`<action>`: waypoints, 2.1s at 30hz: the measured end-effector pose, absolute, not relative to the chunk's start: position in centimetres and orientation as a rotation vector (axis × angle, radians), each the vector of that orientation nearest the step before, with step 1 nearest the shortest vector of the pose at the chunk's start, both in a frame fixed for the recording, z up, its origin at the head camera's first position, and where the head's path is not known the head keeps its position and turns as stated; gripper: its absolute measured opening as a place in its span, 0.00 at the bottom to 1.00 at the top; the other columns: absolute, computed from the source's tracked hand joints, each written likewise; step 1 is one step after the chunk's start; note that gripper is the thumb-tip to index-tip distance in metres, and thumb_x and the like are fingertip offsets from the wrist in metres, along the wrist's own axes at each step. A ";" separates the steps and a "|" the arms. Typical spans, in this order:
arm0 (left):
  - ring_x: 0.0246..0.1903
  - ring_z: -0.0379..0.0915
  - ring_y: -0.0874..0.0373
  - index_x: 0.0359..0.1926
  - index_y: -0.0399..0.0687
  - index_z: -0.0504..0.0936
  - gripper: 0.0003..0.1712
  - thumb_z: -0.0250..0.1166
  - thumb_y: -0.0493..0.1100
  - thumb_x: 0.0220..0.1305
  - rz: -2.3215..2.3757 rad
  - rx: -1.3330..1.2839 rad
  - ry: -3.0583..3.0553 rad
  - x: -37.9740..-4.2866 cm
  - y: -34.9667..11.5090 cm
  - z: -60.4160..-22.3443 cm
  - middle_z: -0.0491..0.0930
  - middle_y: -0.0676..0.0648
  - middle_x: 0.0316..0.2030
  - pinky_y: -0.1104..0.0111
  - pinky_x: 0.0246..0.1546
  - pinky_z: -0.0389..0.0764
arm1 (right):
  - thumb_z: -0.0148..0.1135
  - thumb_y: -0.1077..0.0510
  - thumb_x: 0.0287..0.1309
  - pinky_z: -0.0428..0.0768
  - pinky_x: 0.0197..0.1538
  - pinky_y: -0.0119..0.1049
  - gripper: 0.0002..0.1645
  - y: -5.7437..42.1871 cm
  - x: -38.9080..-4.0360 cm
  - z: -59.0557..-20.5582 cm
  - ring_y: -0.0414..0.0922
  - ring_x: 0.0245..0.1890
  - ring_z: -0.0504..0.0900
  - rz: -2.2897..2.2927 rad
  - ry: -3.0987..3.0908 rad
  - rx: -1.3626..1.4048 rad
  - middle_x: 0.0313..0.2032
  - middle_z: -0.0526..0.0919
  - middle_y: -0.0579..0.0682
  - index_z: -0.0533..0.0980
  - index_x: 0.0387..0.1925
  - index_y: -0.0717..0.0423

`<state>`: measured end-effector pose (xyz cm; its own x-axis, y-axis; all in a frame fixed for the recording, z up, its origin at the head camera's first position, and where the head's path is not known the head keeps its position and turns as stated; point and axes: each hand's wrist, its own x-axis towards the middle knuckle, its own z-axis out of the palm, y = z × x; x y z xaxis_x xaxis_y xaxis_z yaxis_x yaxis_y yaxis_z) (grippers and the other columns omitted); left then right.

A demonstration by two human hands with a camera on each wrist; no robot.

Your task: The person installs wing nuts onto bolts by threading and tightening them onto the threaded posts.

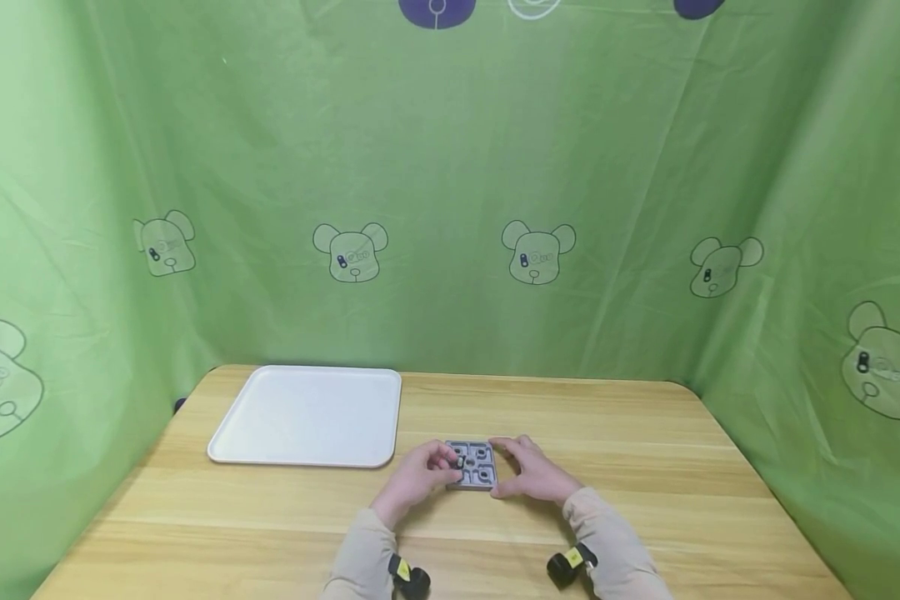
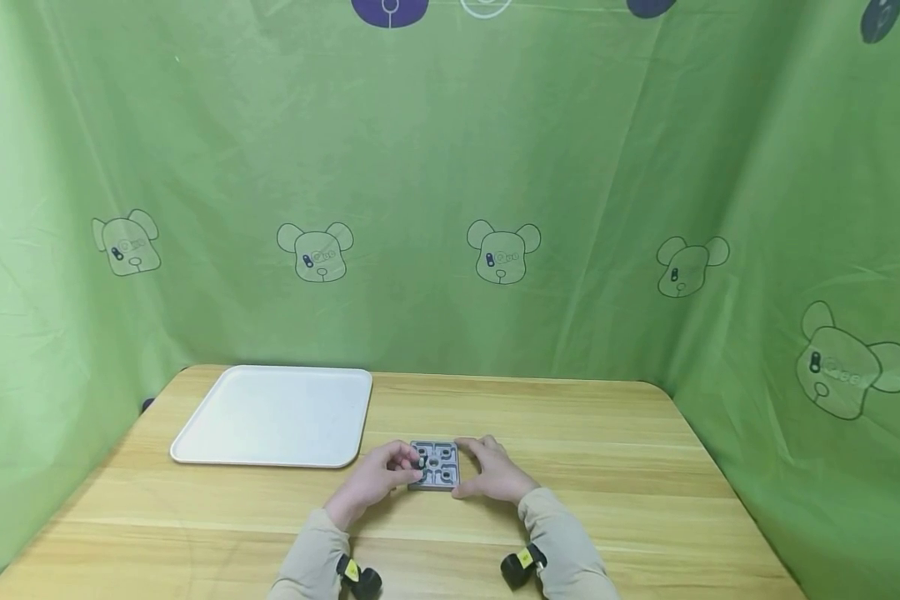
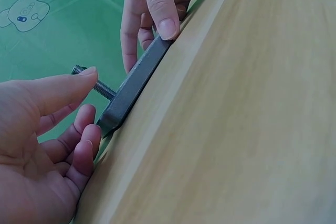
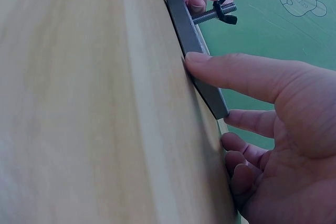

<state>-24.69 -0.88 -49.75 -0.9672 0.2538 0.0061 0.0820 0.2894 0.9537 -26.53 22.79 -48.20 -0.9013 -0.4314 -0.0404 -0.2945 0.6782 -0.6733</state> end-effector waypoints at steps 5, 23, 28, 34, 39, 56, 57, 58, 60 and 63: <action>0.31 0.69 0.59 0.40 0.44 0.80 0.10 0.68 0.39 0.57 1.746 0.319 2.426 -24.7 -0.8 -49.9 0.76 0.51 0.31 0.72 0.30 0.71 | 0.77 0.50 0.38 0.71 0.57 0.58 0.53 22.8 -26.5 -48.2 0.50 0.49 0.70 -1.025 2.699 -0.582 0.48 0.70 0.56 0.65 0.68 0.57; 0.33 0.69 0.60 0.45 0.41 0.82 0.11 0.65 0.39 0.61 1.706 0.356 2.490 -24.5 -0.7 -49.7 0.77 0.50 0.32 0.70 0.36 0.71 | 0.77 0.48 0.37 0.71 0.57 0.58 0.54 23.0 -27.0 -48.9 0.50 0.50 0.70 -1.027 2.708 -0.572 0.48 0.70 0.56 0.65 0.68 0.56; 0.35 0.69 0.60 0.45 0.42 0.82 0.12 0.65 0.40 0.61 1.688 0.362 2.504 -24.4 -0.6 -49.6 0.78 0.49 0.33 0.68 0.40 0.71 | 0.78 0.49 0.37 0.70 0.59 0.59 0.54 22.9 -27.0 -48.9 0.50 0.51 0.71 -1.035 2.705 -0.570 0.49 0.71 0.55 0.65 0.68 0.56; 0.32 0.69 0.60 0.48 0.43 0.80 0.14 0.65 0.40 0.62 1.722 0.340 2.447 -24.4 -0.8 -49.5 0.77 0.49 0.32 0.72 0.34 0.71 | 0.77 0.49 0.37 0.70 0.59 0.59 0.54 22.9 -26.9 -48.8 0.50 0.51 0.70 -1.035 2.701 -0.568 0.49 0.71 0.56 0.65 0.68 0.56; 0.29 0.69 0.60 0.49 0.41 0.77 0.17 0.67 0.39 0.59 1.789 0.307 2.353 -24.5 -1.2 -49.4 0.75 0.50 0.31 0.74 0.27 0.71 | 0.77 0.50 0.38 0.69 0.59 0.60 0.53 22.9 -26.8 -48.7 0.51 0.51 0.70 -1.027 2.697 -0.583 0.49 0.70 0.57 0.65 0.68 0.56; 0.29 0.69 0.59 0.41 0.40 0.78 0.13 0.69 0.38 0.56 1.786 0.306 2.332 -24.4 -1.4 -49.3 0.76 0.49 0.32 0.73 0.26 0.71 | 0.77 0.49 0.38 0.69 0.59 0.60 0.54 23.0 -26.8 -48.7 0.51 0.51 0.70 -1.039 2.693 -0.595 0.49 0.70 0.56 0.65 0.68 0.56; 0.29 0.69 0.59 0.41 0.40 0.78 0.13 0.69 0.38 0.55 1.784 0.308 2.337 -24.5 -1.4 -49.3 0.76 0.48 0.32 0.73 0.26 0.71 | 0.77 0.49 0.38 0.69 0.59 0.60 0.54 23.0 -26.8 -48.7 0.51 0.51 0.70 -1.040 2.692 -0.597 0.49 0.70 0.56 0.65 0.68 0.56; 0.29 0.69 0.59 0.41 0.40 0.78 0.13 0.70 0.38 0.55 1.781 0.312 2.343 -24.5 -1.4 -49.3 0.76 0.48 0.32 0.73 0.26 0.71 | 0.77 0.49 0.38 0.69 0.59 0.60 0.54 23.0 -26.8 -48.7 0.51 0.51 0.70 -1.039 2.694 -0.594 0.49 0.70 0.56 0.65 0.68 0.56; 0.30 0.69 0.59 0.41 0.41 0.79 0.13 0.70 0.39 0.55 1.774 0.315 2.354 -24.5 -1.3 -49.4 0.76 0.48 0.32 0.73 0.26 0.71 | 0.77 0.49 0.38 0.69 0.59 0.60 0.54 23.0 -26.8 -48.8 0.50 0.51 0.70 -1.039 2.695 -0.587 0.49 0.70 0.56 0.65 0.68 0.56; 0.30 0.69 0.59 0.42 0.42 0.79 0.14 0.70 0.40 0.55 1.765 0.318 2.366 -24.5 -1.3 -49.4 0.76 0.48 0.32 0.73 0.26 0.71 | 0.77 0.48 0.37 0.70 0.59 0.59 0.54 23.0 -26.8 -48.8 0.50 0.51 0.70 -1.038 2.695 -0.574 0.49 0.70 0.55 0.65 0.68 0.55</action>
<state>-24.53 -1.27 -49.41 -0.9624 0.2716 -0.0101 0.0676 0.2754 0.9590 -26.82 22.97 -48.79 -0.9054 -0.4225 -0.0430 -0.2845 0.6787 -0.6770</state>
